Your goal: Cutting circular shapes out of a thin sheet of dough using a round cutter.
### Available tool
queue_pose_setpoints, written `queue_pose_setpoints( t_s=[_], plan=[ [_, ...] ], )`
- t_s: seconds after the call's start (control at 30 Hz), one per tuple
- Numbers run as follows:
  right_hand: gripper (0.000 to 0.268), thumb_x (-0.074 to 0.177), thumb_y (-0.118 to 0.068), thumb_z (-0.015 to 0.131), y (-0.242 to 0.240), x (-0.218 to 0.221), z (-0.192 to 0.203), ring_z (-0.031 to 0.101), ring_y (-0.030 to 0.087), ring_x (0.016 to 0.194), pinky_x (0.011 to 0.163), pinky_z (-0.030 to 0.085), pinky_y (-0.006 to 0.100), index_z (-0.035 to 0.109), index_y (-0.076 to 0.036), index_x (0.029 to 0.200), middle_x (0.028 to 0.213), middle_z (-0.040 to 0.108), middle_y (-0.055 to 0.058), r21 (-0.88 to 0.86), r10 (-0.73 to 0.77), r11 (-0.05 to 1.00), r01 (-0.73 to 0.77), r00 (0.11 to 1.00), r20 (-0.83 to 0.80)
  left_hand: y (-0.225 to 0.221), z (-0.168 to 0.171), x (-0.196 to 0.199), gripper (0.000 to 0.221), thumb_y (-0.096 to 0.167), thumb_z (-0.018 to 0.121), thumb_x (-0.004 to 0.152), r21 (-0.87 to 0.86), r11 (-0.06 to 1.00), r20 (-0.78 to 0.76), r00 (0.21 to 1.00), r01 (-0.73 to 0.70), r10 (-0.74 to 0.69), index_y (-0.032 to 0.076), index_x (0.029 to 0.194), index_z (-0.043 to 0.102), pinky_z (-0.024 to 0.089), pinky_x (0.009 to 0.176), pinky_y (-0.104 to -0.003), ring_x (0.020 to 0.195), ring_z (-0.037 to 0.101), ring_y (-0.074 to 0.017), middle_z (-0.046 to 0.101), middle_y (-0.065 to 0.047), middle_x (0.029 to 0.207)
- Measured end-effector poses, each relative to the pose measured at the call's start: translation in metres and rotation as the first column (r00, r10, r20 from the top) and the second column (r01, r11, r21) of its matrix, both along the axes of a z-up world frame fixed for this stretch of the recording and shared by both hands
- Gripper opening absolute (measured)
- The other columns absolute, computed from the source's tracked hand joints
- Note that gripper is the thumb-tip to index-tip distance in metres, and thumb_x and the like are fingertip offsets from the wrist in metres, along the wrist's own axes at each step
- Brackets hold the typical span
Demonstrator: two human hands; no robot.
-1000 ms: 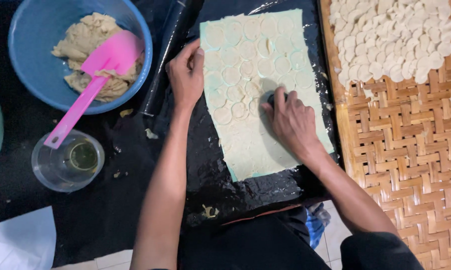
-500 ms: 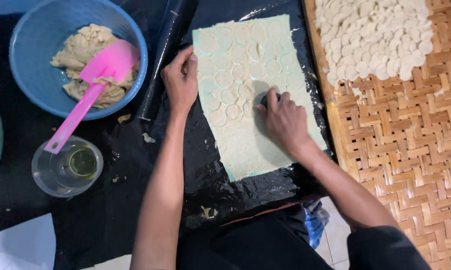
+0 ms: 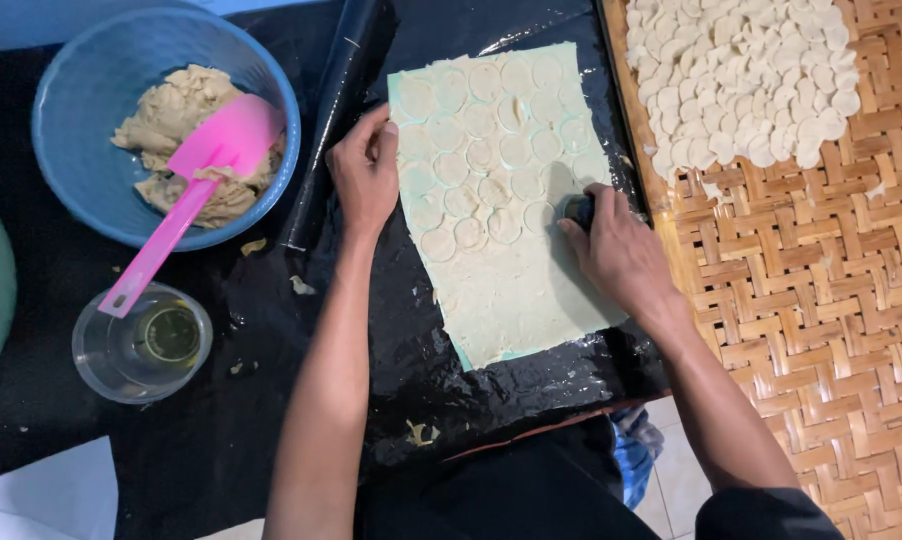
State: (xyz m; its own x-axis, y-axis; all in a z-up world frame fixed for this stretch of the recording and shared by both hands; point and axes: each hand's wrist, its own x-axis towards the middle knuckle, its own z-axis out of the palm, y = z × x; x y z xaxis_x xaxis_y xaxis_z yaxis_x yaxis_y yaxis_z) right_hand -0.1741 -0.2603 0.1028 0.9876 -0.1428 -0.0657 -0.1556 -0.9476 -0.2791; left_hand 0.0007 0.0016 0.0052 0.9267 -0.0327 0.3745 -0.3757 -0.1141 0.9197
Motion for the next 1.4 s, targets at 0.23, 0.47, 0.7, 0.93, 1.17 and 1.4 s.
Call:
queue_pose_setpoints(
  t_s=[0.23, 0.47, 0.7, 0.93, 1.17, 1.4],
  plan=[
    [0.052, 0.107, -0.045, 0.051, 0.013, 0.014, -0.007, 0.069, 0.044, 0.073, 0.059, 0.054, 0.053, 0.047, 0.002, 0.129, 0.101, 0.063, 0.028, -0.152, 0.046, 0.987, -0.06, 0.994, -0.095, 0.001, 0.011, -0.003, 0.025, 0.008, 0.062, 0.101, 0.042, 0.999, -0.034, 0.999, -0.016, 0.017, -0.003, 0.121, 0.072, 0.043, 0.061, -0.026, 0.066, 0.052, -0.0057, 0.07, -0.004, 0.08],
    [0.049, 0.109, -0.047, 0.048, 0.007, 0.015, -0.014, 0.068, 0.036, 0.062, 0.047, 0.051, 0.047, 0.051, 0.001, 0.12, 0.089, 0.063, 0.023, -0.295, 0.095, 0.951, -0.093, 0.995, -0.006, -0.002, 0.0, 0.002, 0.023, 0.009, 0.064, 0.102, 0.054, 0.997, -0.002, 0.999, -0.046, 0.046, -0.002, 0.12, 0.073, 0.042, 0.06, -0.026, 0.066, 0.052, -0.0053, 0.069, -0.003, 0.08],
    [0.05, 0.111, -0.046, 0.048, 0.014, 0.011, -0.033, 0.067, 0.033, 0.056, 0.042, 0.05, 0.043, 0.051, 0.003, 0.12, 0.083, 0.062, 0.023, -0.363, 0.034, 0.932, -0.008, 0.997, 0.066, -0.001, -0.007, 0.001, 0.023, 0.008, 0.064, 0.102, 0.016, 0.998, 0.013, 0.998, -0.055, 0.055, -0.003, 0.121, 0.072, 0.045, 0.063, -0.024, 0.07, 0.055, -0.0036, 0.073, -0.002, 0.088],
    [0.048, 0.111, -0.044, 0.045, 0.017, 0.009, -0.026, 0.067, 0.034, 0.054, 0.04, 0.051, 0.045, 0.049, 0.003, 0.121, 0.084, 0.063, 0.026, -0.275, 0.007, 0.961, -0.01, 1.0, -0.009, -0.004, -0.001, -0.002, 0.024, 0.008, 0.064, 0.102, -0.022, 1.0, 0.011, 1.0, -0.017, 0.017, -0.003, 0.122, 0.072, 0.046, 0.064, -0.025, 0.072, 0.055, -0.0039, 0.074, -0.002, 0.091],
    [0.047, 0.109, -0.042, 0.05, -0.018, 0.005, -0.006, 0.067, 0.051, 0.077, 0.065, 0.052, 0.058, 0.045, 0.001, 0.128, 0.1, 0.066, 0.031, -0.029, -0.134, 0.991, 0.134, 0.991, -0.005, 0.0, 0.001, 0.0, 0.025, 0.01, 0.064, 0.1, 0.04, 0.998, -0.015, 0.998, -0.055, 0.056, -0.003, 0.119, 0.072, 0.043, 0.059, -0.026, 0.065, 0.054, -0.0054, 0.07, -0.004, 0.078],
    [0.056, 0.102, -0.042, 0.058, -0.029, 0.0, -0.006, 0.067, 0.051, 0.081, 0.066, 0.053, 0.057, 0.044, 0.003, 0.134, 0.112, 0.063, 0.034, -0.046, -0.116, 0.992, 0.118, 0.992, 0.048, 0.0, -0.003, 0.0, 0.024, 0.009, 0.065, 0.1, 0.04, 0.998, 0.012, 0.999, -0.051, 0.051, -0.004, 0.12, 0.072, 0.045, 0.062, -0.026, 0.068, 0.057, -0.0057, 0.074, -0.004, 0.085]
  ],
)
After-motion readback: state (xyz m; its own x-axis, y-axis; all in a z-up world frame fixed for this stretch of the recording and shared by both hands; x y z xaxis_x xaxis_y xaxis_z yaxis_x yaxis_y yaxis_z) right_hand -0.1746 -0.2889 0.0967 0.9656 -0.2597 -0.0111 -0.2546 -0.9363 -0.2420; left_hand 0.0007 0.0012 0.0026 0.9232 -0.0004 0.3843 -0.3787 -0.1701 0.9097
